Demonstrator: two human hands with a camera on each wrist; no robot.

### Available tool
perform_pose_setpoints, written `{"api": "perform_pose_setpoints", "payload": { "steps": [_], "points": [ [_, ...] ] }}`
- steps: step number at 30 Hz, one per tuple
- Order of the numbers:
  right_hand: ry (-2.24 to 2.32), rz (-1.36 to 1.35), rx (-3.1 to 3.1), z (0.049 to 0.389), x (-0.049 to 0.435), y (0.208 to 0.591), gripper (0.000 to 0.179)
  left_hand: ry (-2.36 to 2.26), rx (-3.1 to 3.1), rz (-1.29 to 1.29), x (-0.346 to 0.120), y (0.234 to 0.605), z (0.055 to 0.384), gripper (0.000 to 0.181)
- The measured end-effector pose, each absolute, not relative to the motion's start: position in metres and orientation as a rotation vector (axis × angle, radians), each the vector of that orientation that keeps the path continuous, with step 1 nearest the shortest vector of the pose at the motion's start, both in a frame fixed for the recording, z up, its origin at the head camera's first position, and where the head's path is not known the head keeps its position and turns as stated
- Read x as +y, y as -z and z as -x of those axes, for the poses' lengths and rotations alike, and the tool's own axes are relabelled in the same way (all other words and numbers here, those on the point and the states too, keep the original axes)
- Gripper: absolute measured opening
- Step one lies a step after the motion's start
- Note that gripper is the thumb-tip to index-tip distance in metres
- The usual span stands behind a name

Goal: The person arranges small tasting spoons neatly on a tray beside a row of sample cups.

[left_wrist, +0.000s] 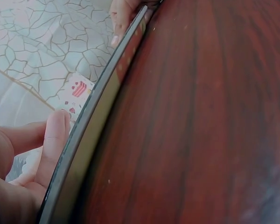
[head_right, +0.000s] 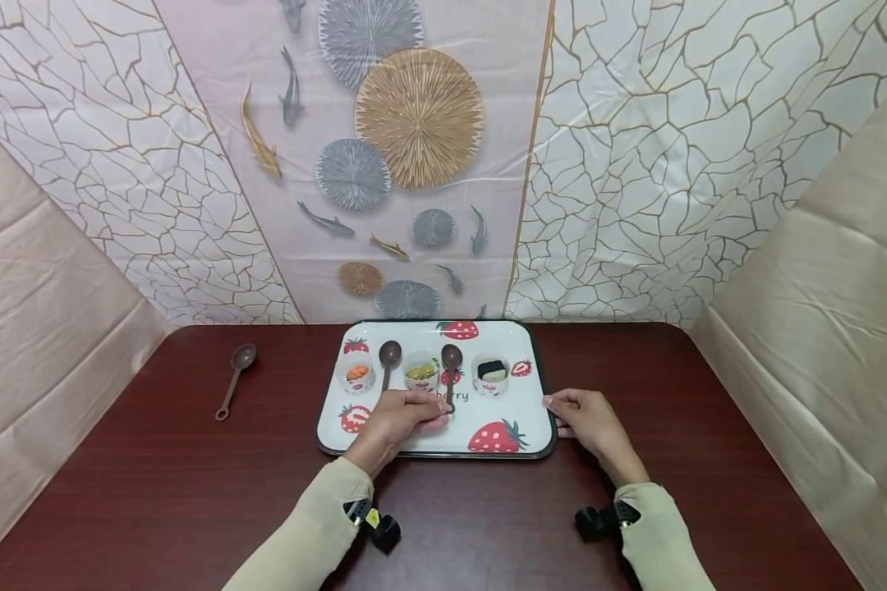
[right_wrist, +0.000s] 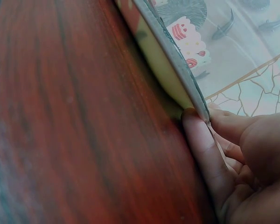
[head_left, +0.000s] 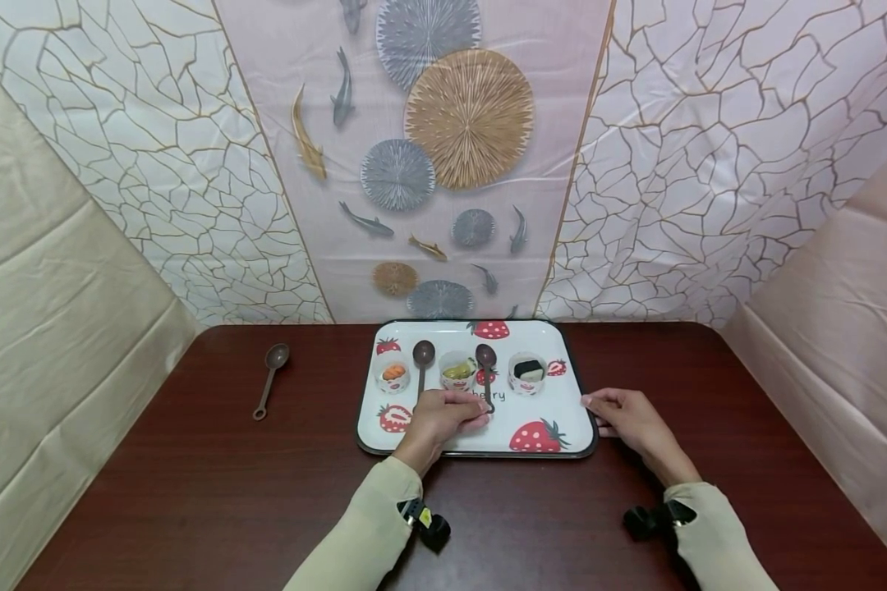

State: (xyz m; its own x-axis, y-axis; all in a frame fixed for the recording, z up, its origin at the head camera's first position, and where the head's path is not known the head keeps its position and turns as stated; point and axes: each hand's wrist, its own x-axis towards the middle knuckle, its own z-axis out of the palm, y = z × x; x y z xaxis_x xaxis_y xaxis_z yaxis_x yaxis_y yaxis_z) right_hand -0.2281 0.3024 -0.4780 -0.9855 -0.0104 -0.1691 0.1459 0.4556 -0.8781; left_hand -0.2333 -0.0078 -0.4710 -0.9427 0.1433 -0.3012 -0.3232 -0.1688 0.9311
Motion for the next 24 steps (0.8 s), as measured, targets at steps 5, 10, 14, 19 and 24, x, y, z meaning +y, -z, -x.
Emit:
{"api": "perform_pose_setpoints", "payload": {
  "steps": [5, 10, 14, 19, 24],
  "points": [
    [1.560, -0.121, 2.546, 0.2277, 0.3020, 0.4779, 0.039, -2.138, 1.842, 0.220, -0.0077, 0.4719, 0.2353, 0.011],
    [1.555, -0.125, 2.545, 0.2280, 0.3032, 0.4781, 0.041, -2.050, 1.947, 0.239, -0.0066, 0.4663, 0.2332, 0.010],
    [1.553, -0.142, 2.538, 0.2273, 0.3032, 0.4789, 0.041, -2.027, 1.984, 0.248, -0.0053, 0.4658, 0.2318, 0.011],
    [1.542, -0.145, 2.545, 0.2276, 0.3030, 0.4789, 0.041, -2.009, 2.007, 0.235, -0.0063, 0.4662, 0.2326, 0.011],
    [1.543, -0.133, 2.553, 0.2281, 0.3024, 0.4776, 0.040, -2.004, 2.004, 0.218, -0.0079, 0.4658, 0.2334, 0.013]
  ]
}}
